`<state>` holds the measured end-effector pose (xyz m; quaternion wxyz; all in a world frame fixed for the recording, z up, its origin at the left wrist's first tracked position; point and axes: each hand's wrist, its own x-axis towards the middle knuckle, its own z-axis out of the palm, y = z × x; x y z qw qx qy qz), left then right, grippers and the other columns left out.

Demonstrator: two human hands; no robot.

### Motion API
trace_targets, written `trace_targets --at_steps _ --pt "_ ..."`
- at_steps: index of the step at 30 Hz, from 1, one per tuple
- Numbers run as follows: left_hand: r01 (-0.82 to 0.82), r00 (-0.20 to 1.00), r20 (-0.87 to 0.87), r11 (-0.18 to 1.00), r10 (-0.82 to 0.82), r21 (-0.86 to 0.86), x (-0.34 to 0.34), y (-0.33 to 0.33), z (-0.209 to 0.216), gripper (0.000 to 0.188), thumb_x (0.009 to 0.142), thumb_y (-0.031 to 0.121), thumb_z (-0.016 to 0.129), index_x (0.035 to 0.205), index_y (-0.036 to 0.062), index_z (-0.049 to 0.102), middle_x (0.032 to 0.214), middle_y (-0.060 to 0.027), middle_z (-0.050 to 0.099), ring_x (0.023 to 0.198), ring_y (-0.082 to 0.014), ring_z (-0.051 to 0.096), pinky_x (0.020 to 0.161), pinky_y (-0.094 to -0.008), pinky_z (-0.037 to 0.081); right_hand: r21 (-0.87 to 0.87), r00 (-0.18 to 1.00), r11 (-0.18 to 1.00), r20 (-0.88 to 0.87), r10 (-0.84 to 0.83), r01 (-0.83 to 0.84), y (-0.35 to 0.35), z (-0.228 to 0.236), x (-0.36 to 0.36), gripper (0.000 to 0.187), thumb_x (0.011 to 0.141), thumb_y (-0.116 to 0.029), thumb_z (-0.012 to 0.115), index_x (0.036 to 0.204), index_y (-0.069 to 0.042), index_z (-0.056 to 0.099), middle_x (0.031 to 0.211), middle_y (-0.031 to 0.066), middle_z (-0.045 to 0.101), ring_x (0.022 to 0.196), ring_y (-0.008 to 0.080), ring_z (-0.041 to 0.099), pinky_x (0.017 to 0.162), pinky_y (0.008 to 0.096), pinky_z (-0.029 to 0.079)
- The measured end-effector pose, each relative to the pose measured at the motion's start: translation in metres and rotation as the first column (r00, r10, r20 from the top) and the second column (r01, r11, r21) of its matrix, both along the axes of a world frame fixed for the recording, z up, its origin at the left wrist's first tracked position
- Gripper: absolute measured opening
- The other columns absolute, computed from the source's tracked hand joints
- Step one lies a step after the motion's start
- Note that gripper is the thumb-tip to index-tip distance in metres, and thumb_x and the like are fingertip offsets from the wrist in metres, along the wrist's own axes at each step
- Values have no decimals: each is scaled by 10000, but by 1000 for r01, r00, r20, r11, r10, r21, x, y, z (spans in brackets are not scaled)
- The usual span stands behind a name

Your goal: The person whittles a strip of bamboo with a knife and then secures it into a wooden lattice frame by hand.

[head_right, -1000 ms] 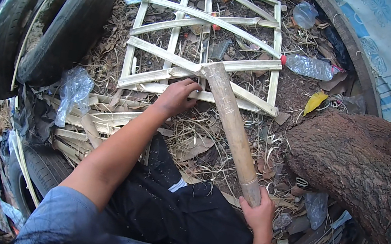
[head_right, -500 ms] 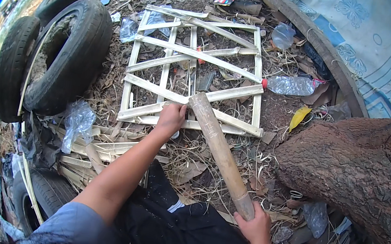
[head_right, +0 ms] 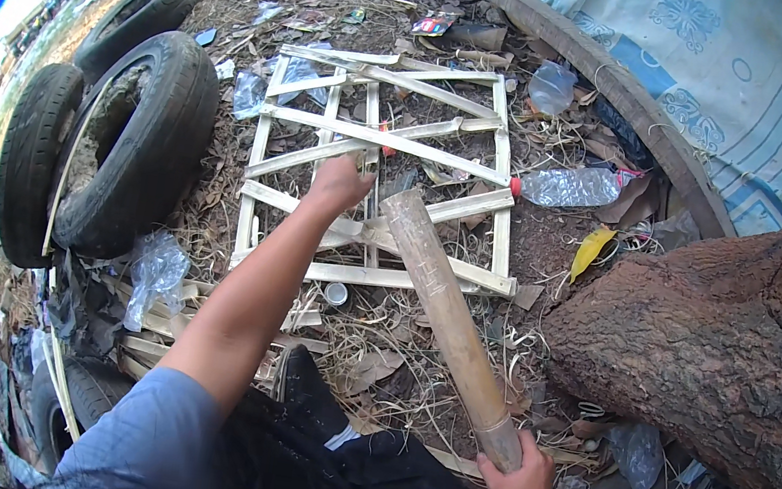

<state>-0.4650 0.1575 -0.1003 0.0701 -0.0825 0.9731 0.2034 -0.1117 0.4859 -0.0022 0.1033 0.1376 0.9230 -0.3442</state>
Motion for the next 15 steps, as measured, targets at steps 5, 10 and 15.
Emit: trace_targets --at_steps 5,10,15 --pt "-6 997 73 999 8 -31 -17 11 -22 551 722 412 802 1078 16 658 1100 -201 672 1035 -329 651 893 -400 533 25 1000 1000 7 -14 14 11 -8 1 431 632 -252 813 925 -13 607 761 196 666 749 394 674 658 431 526" --pt "-11 999 -53 1000 12 19 -19 20 -31 509 692 292 835 1036 -24 634 1054 -225 672 1015 -357 651 897 -409 534 -32 998 999 58 -29 31 17 -9 -5 422 619 -229 813 909 -5 603 760 195 665 730 393 671 651 426 523" --pt "50 997 -63 996 -45 80 -14 14 -33 556 671 279 832 1053 -51 600 1034 -257 658 997 -396 631 905 -439 503 -18 999 1000 52 -11 12 19 -12 -6 417 618 -229 814 899 -3 604 751 194 663 725 392 671 646 424 520"
